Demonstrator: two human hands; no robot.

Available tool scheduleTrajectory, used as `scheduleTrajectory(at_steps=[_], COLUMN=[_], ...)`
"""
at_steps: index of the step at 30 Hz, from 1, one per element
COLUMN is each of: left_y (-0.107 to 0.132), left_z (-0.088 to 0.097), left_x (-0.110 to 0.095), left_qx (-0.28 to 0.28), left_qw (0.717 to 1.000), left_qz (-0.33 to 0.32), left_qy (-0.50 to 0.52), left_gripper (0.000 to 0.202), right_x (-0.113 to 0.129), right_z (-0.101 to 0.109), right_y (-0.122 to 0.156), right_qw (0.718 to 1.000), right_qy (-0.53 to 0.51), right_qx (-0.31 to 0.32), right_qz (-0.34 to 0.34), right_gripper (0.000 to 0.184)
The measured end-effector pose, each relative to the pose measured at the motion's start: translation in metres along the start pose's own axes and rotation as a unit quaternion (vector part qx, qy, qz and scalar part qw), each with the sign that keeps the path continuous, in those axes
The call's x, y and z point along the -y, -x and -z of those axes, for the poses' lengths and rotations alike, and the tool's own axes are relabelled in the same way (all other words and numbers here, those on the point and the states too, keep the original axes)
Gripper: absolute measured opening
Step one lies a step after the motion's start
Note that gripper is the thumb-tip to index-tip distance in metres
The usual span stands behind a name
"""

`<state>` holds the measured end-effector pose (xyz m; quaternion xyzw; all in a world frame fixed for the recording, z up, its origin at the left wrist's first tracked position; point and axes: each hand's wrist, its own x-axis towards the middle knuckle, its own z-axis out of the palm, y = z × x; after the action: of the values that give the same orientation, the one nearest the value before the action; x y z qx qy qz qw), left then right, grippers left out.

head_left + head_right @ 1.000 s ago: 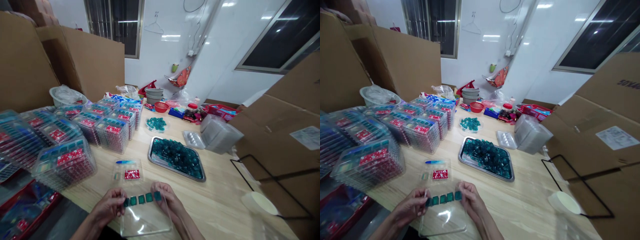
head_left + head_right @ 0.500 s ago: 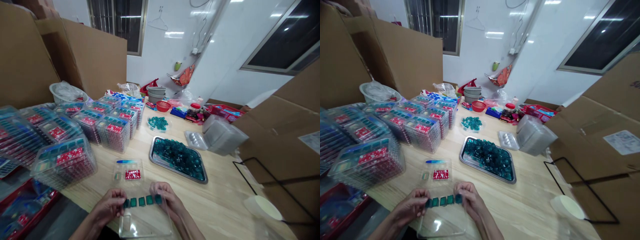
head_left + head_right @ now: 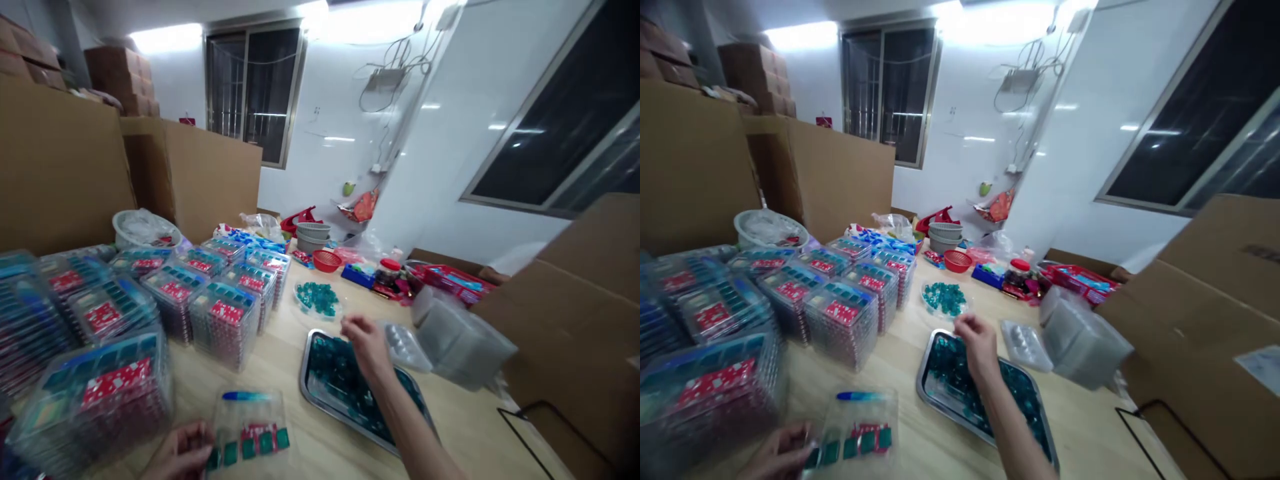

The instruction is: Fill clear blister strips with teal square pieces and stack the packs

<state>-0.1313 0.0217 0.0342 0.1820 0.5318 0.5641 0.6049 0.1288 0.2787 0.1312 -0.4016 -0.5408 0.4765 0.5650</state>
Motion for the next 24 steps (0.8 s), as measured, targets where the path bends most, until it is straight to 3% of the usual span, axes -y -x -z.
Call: scheduleTrajectory(at_steps=[3, 6, 10, 15, 17, 20, 22, 24], left_y=[-0.014, -0.028, -0.046, -0.064, -0.064, -0.056, -0.050, -0.046], left_z=[-0.002, -0.008, -0.014, -0.016, -0.018, -0.023, -0.023, -0.020], left_x=[-0.013, -0.021, -0.021, -0.018, -0.019, -0.016, -0.009, -0.001], left_qx=[-0.036, -0.033, -0.039, -0.130, -0.155, -0.187, -0.210, -0.228], left_qw=[0.997, 0.994, 0.990, 0.963, 0.935, 0.869, 0.823, 0.804], left_qz=[-0.044, -0.073, -0.093, -0.141, -0.161, -0.212, -0.239, -0.252], left_qy=[-0.047, -0.077, -0.096, -0.189, -0.276, -0.405, -0.470, -0.489], left_gripper=[0.049, 0.047, 0.049, 0.046, 0.033, 0.013, 0.015, 0.027], right_x=[-0.015, -0.044, -0.073, -0.082, -0.076, -0.061, -0.054, -0.053], right_z=[-0.016, -0.025, -0.026, -0.014, -0.007, 0.001, 0.003, 0.003], right_y=[-0.061, -0.079, -0.045, 0.006, 0.013, 0.021, 0.033, 0.053], right_qw=[0.999, 0.997, 0.993, 0.987, 0.984, 0.973, 0.964, 0.964], right_qy=[0.020, 0.066, 0.111, 0.138, 0.161, 0.214, 0.244, 0.234], right_qx=[-0.030, -0.030, 0.025, 0.086, 0.078, 0.077, 0.095, 0.116], right_qz=[-0.013, -0.037, -0.033, -0.018, -0.011, 0.026, 0.056, 0.056], right_gripper=[0.038, 0.045, 0.039, 0.033, 0.032, 0.036, 0.035, 0.023])
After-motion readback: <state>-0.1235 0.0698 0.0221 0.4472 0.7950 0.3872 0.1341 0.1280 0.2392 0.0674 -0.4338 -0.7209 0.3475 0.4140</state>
